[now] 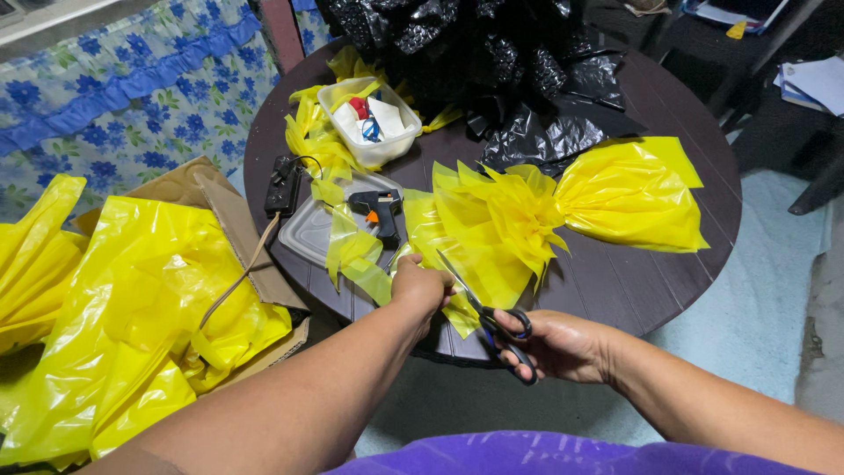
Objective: The person uses scissors to cut a yellow plastic bag into strips. They repeatedly trim the edges of the bag, creating a fringed effect, and then adjust the cut sections with their hands.
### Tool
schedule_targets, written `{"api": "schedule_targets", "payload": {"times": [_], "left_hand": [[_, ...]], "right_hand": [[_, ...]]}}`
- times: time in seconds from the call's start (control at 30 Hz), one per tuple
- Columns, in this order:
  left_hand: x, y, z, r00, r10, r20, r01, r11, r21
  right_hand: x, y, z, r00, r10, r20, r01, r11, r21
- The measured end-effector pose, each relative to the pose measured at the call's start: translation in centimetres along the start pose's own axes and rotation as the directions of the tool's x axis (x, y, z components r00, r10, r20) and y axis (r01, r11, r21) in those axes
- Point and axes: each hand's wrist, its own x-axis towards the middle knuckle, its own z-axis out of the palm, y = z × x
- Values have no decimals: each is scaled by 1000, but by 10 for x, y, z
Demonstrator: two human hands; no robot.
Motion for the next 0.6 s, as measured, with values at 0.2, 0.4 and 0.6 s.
{"api": "schedule_targets", "payload": {"times": [0.2,0.4,0.6], "left_hand": [[0,0,0,1000,8,11,-7,1000,-16],[-1,1,-1,1000,6,11,-6,1000,1],[0,0,-2,1000,21,21,-21,1000,5]], "right_hand": [[6,-6,14,994,27,-105,-25,999,21],[10,-5,19,992,9,-123,-8,1000,10],[12,-3,20,990,5,-139,-3,1000,16]]}}
